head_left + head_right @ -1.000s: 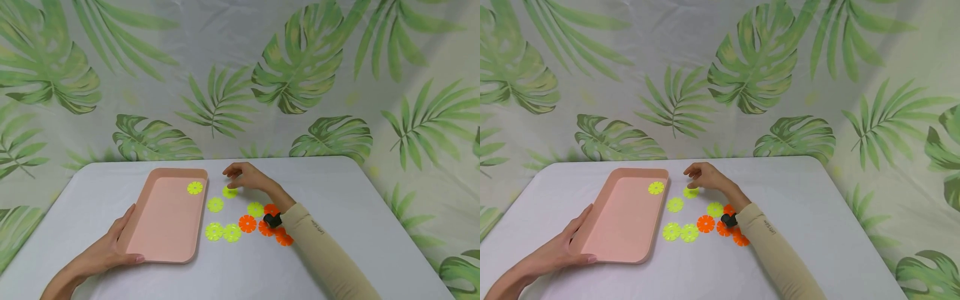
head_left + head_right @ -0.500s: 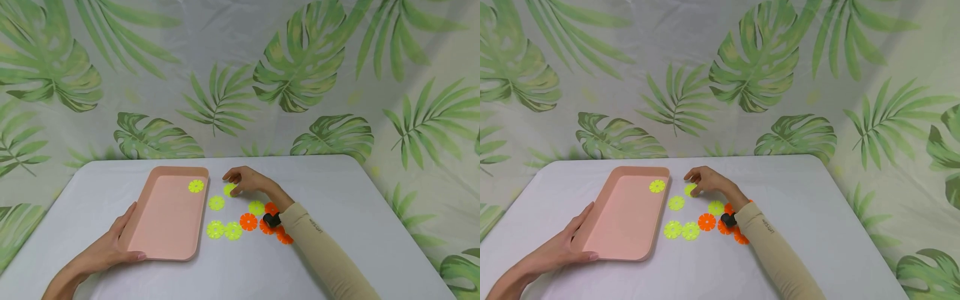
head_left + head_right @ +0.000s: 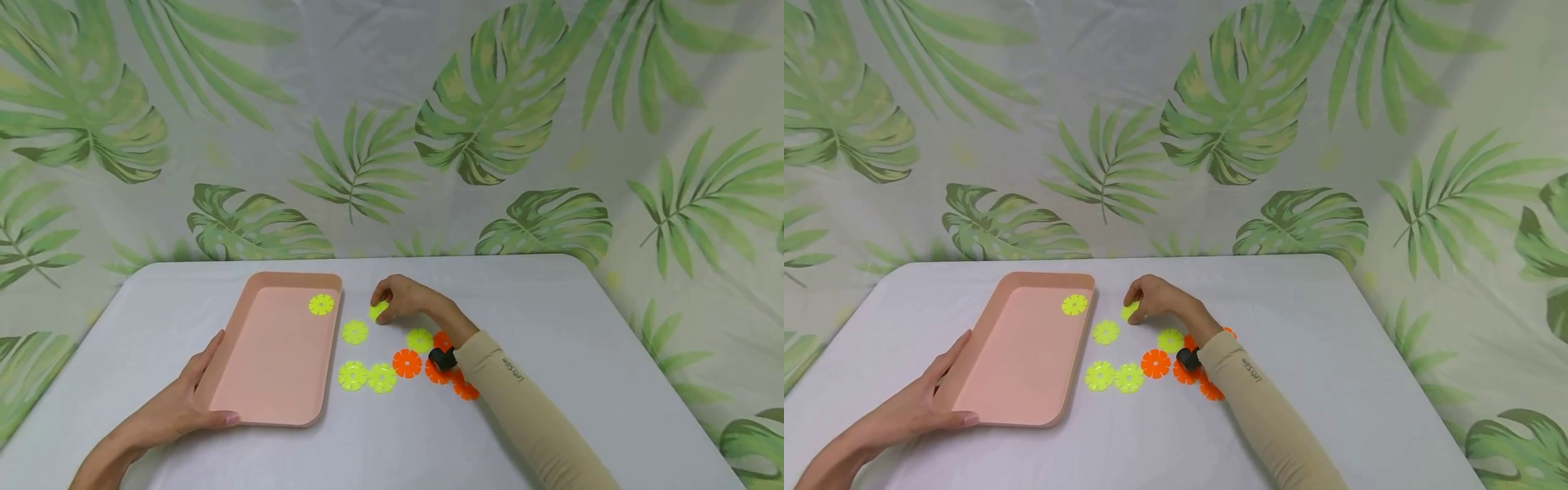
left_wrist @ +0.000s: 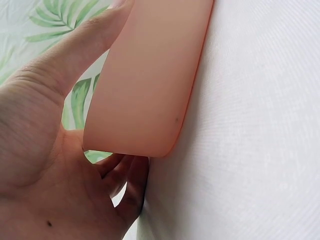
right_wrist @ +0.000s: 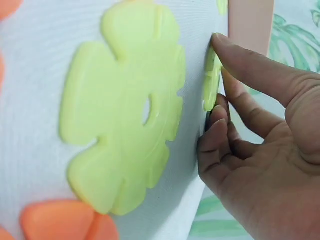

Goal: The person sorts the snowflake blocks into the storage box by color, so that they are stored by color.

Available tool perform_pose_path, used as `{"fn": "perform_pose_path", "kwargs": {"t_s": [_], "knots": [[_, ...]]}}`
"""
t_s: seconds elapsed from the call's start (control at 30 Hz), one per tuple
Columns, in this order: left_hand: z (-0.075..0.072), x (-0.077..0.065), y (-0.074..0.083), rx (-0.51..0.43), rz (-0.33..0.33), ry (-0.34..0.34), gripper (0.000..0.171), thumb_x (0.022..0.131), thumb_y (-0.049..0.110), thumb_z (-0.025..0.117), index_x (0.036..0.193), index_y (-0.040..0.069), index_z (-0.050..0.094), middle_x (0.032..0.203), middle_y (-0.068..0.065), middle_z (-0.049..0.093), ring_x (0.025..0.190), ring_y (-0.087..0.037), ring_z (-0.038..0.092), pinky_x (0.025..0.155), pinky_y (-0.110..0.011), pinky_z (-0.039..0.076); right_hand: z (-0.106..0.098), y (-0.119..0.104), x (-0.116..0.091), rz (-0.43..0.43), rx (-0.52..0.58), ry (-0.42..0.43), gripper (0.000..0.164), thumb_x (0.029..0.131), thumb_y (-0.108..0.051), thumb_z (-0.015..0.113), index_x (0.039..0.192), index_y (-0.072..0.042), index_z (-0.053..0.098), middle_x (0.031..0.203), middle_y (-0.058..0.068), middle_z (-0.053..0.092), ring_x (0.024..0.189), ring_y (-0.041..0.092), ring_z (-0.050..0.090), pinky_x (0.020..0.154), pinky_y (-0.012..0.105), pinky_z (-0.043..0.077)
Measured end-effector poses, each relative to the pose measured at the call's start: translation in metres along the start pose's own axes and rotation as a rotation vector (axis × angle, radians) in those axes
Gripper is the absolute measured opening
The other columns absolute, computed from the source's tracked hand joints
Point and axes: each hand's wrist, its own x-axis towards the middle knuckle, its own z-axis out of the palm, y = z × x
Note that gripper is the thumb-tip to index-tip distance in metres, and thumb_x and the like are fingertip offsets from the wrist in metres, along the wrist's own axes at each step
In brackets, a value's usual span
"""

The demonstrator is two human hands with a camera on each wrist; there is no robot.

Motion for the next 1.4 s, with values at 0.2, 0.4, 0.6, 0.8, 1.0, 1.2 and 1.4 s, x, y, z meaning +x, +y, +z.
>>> {"fn": "perform_pose_path", "kwargs": {"t_s": [0.2,0.4,0.6,0.8,1.0,1.2,1.4], "knots": [[-0.001,0.001,0.002,0.007,0.009,0.008,0.123,0.085,0.026,0.084,0.167,0.038,-0.007,0.167,-0.021,0.017,0.142,-0.045,0.032,0.087,-0.009,0.032,-0.001,-0.01,-0.004,0.061,-0.094,0.046,0.038,0.084,-0.016,0.088,0.114,-0.008,0.067,0.113,0.008,0.063,0.104,0.022,0.055,0.098,0.033,0.049],[0.0,0.002,0.002,0.005,-0.007,0.005,0.124,0.085,0.027,0.085,0.167,0.037,-0.007,0.164,-0.021,0.019,0.14,-0.044,0.034,0.086,-0.012,0.034,-0.003,-0.011,-0.006,0.053,-0.127,0.062,0.038,0.083,-0.018,0.089,0.109,-0.009,0.063,0.104,0.007,0.06,0.094,0.02,0.052,0.082,0.028,0.045],[0.001,0.001,0.002,-0.006,-0.012,0.004,0.124,0.085,0.026,0.084,0.167,0.038,-0.007,0.166,-0.023,0.017,0.142,-0.045,0.032,0.087,-0.011,0.033,-0.003,-0.009,-0.007,0.013,-0.095,0.09,0.031,0.084,-0.015,0.088,0.11,-0.011,0.071,0.108,0.008,0.063,0.094,0.021,0.053,0.078,0.026,0.044],[0.003,0.0,0.002,-0.003,-0.022,0.002,0.123,0.085,0.026,0.084,0.167,0.04,-0.007,0.168,-0.024,0.014,0.145,-0.047,0.028,0.095,-0.02,0.035,-0.004,-0.006,-0.008,0.016,-0.093,0.083,0.03,0.088,-0.02,0.086,0.114,-0.014,0.073,0.12,0.008,0.066,0.107,0.023,0.056,0.088,0.03,0.047],[0.002,0.001,0.002,-0.014,-0.006,0.007,0.124,0.085,0.026,0.085,0.167,0.039,-0.007,0.167,-0.023,0.015,0.143,-0.045,0.031,0.087,-0.01,0.032,-0.01,-0.001,-0.009,0.03,-0.042,0.037,0.027,0.093,-0.022,0.081,0.117,-0.016,0.073,0.124,0.01,0.065,0.099,0.021,0.06,0.085,0.029,0.048],[0.001,0.001,0.002,-0.003,-0.017,0.006,0.123,0.085,0.027,0.084,0.167,0.039,-0.007,0.168,-0.022,0.015,0.143,-0.044,0.031,0.087,-0.01,0.032,-0.015,0.001,-0.012,0.03,0.113,-0.024,0.032,0.095,-0.01,0.075,0.126,-0.011,0.072,0.117,0.013,0.064,0.075,0.017,0.064,0.075,0.026,0.052],[0.001,0.0,0.0,0.025,-0.007,0.013,0.123,0.085,0.028,0.084,0.167,0.04,-0.007,0.166,-0.02,0.019,0.141,-0.043,0.034,0.089,-0.014,0.035,-0.014,-0.001,-0.012,-0.056,0.249,-0.01,0.035,0.095,-0.011,0.076,0.129,-0.007,0.068,0.099,0.009,0.063,0.073,0.024,0.069,0.073,0.031,0.059]]}}
